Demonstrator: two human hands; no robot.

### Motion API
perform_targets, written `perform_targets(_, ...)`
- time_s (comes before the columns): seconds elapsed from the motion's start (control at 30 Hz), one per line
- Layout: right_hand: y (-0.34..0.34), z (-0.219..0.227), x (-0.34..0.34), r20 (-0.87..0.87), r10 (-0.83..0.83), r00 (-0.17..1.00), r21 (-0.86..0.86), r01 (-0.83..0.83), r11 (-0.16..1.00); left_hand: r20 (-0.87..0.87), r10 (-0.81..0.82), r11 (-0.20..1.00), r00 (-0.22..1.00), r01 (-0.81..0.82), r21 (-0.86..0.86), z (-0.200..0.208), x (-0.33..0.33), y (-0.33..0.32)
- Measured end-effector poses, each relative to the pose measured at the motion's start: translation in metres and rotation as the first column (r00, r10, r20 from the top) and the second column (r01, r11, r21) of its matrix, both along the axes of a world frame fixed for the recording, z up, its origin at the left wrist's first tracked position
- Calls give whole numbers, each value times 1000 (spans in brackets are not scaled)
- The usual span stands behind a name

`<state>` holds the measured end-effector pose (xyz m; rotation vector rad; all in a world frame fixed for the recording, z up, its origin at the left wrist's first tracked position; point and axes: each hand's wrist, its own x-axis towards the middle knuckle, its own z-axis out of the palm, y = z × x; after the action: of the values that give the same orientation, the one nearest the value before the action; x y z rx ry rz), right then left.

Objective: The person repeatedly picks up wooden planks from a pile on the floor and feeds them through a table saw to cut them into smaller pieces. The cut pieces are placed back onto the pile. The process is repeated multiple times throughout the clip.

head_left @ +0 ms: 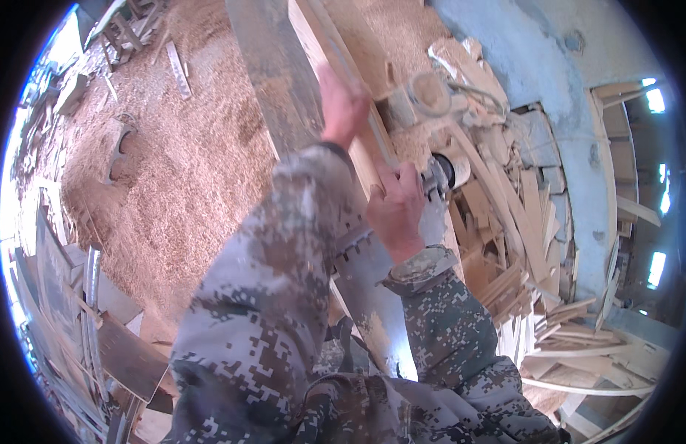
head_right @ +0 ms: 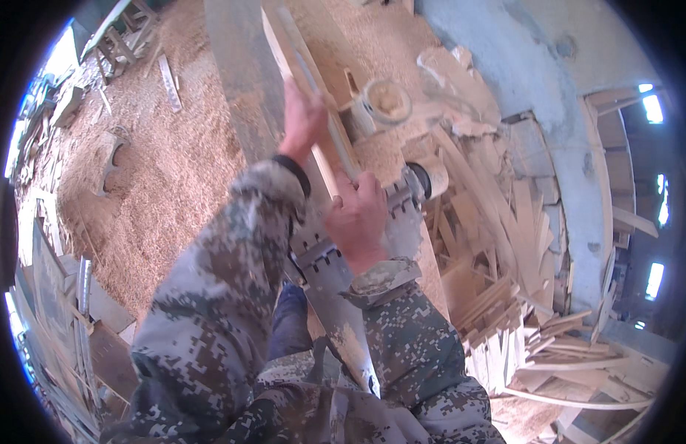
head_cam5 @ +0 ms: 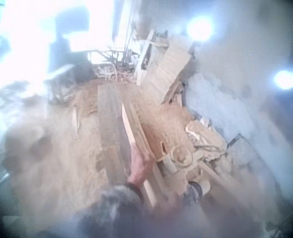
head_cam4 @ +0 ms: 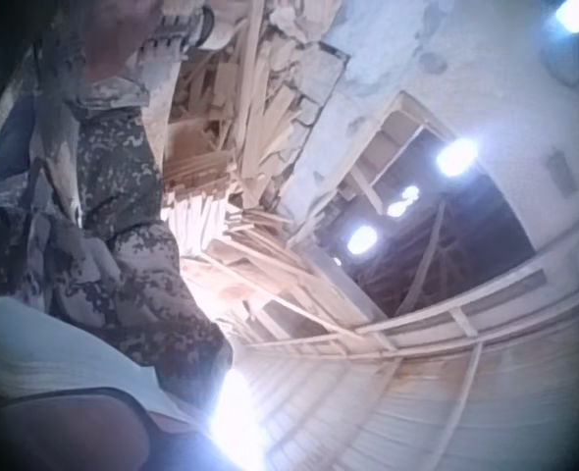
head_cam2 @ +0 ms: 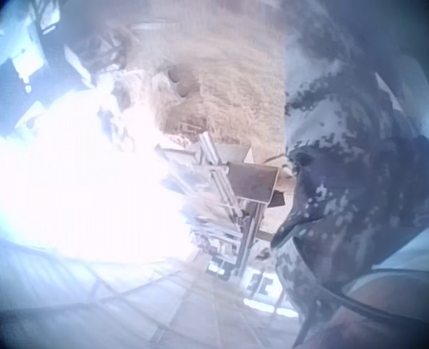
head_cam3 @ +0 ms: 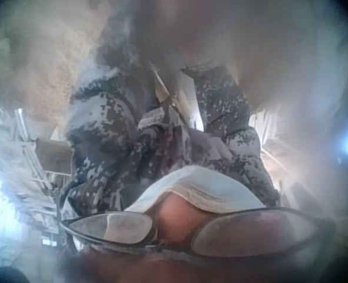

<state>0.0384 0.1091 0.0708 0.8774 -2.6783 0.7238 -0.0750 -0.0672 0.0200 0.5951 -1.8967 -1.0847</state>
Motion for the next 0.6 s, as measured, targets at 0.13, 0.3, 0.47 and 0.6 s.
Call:
perform_targets(0.13,-10,8,-8,148,-3,989,-45,10,999,60,-375,809,925,295,508,17,90,19)
perform_targets(0.3,18,51,27,574,13,819,-259,166,952,52,-237,851,970,181,493,44,205,33)
perform_targets(0.47,78,71,124,906,369,208,-402,696,595,-526,-149,-87,837,519,850,67,278,54)
perform_targets(0.6,137,68,190,878,-43,476,-210,465,860,-384,-263,226,885,443,867,74,287,115)
